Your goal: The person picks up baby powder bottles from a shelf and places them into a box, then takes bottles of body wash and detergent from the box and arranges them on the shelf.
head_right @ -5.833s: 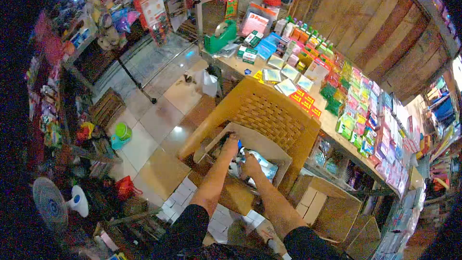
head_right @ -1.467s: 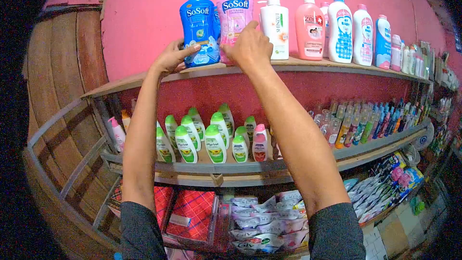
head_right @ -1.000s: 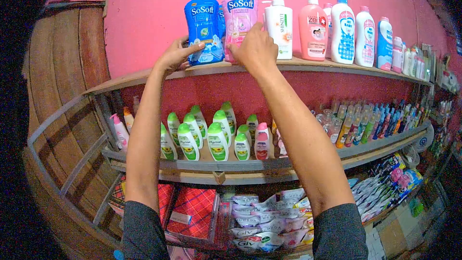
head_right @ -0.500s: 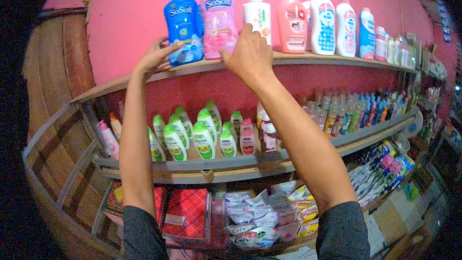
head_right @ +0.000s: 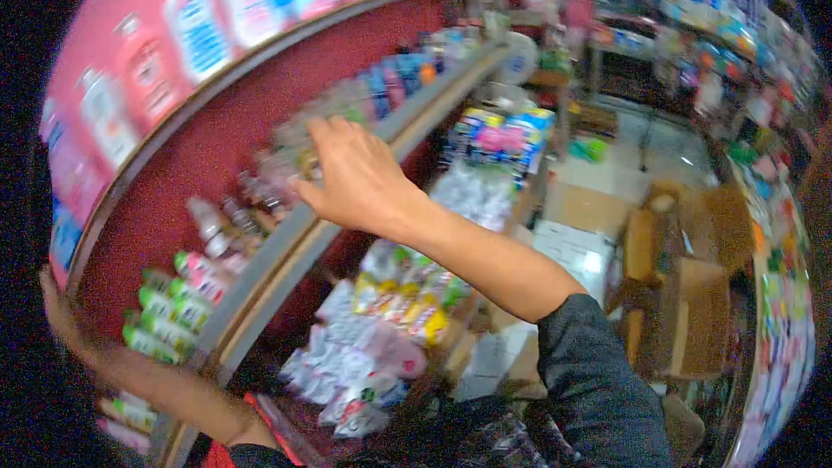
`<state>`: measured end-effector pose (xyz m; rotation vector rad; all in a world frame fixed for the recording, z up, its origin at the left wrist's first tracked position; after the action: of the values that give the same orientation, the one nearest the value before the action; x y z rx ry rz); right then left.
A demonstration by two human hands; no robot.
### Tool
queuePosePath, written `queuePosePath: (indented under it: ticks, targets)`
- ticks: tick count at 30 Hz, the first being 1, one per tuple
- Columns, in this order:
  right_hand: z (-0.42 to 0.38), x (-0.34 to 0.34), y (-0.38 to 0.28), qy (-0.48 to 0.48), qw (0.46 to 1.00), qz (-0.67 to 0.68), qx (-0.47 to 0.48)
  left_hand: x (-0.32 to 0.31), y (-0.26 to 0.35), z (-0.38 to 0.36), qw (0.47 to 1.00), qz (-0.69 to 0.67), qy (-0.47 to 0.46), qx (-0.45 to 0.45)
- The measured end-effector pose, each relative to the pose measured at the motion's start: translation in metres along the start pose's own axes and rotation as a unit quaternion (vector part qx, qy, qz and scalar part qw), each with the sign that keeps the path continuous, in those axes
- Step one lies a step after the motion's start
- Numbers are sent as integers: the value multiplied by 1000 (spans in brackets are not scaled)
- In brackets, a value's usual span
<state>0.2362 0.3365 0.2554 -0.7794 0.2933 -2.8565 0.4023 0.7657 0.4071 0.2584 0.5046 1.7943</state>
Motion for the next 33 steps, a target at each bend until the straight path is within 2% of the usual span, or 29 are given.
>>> queuePosePath:
  ticks: [2, 4, 6, 7, 8, 9, 10, 11, 12, 14, 17, 18, 21, 23, 26, 27, 28, 30, 31, 33]
  targets:
    - [-55, 29, 70, 1, 996, -22, -83, -34, 13, -48, 989, 79, -41, -120]
    - [-119, 57, 143, -18, 984, -60, -169, -93, 55, -121, 935, 173, -59, -305]
    - [-199, 85, 218, -49, 957, -88, -272, -185, 78, -207, 982, -14, -175, -70]
    - [-245, 101, 254, -63, 934, -110, -333, -229, 88, -256, 975, -103, -188, 52]
    - [-293, 117, 285, -77, 907, -130, -394, -274, 116, -308, 963, -44, -259, -57]
    - [-336, 138, 306, -87, 886, -146, -432, -317, 122, -369, 942, -96, -320, 12]
    - [-379, 157, 322, -98, 862, -162, -469, -360, 135, -428, 889, -149, -427, 63]
    - [-431, 171, 344, -118, 832, -189, -507, -400, 118, -494, 825, -164, -529, 114]
    - [-479, 185, 361, -139, 802, -215, -541, -427, 107, -565, 772, -169, -576, 209]
    - [-550, 221, 374, -156, 754, -210, -602, -461, 111, -681, 662, -139, -699, 230]
    - [-637, 273, 388, -168, 662, -246, -688, -477, 145, -796, 551, -149, -793, 214]
    - [-656, 291, 389, -151, 644, -256, -705, -481, 150, -829, 514, -156, -813, 223]
    - [-697, 338, 393, -108, 601, -269, -745, -505, 158, -911, 464, -165, -856, 158]
    - [-728, 356, 405, -70, 627, -291, -720, -519, 198, -919, 441, -137, -882, 92]
    - [-753, 382, 417, -19, 634, -314, -706, -552, 233, -959, 395, -213, -887, 106]
    - [-758, 391, 420, 14, 643, -331, -691, -564, 246, -978, 358, -184, -911, 90]
    - [-763, 399, 423, 47, 649, -348, -675, -576, 261, -990, 343, -184, -917, 85]
    - [-771, 419, 431, 88, 634, -366, -675, -596, 300, -1017, 312, -184, -929, 74]
    - [-775, 430, 438, 107, 626, -377, -675, -606, 323, -1032, 274, -207, -935, 86]
    - [-788, 449, 458, 129, 616, -389, -673, -636, 353, -1089, 259, -219, -940, 29]
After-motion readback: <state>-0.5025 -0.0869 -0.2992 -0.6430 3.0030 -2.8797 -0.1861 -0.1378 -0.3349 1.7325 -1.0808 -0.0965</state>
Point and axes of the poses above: each hand's wrist, its own z-axis towards the middle knuckle, its own x-axis out of the back of the hand, y = z × x, the point moved 10 cm from there along z, towards the middle knuckle, and after that the axes turned 7 degrees about x, right-handed, at the moved point
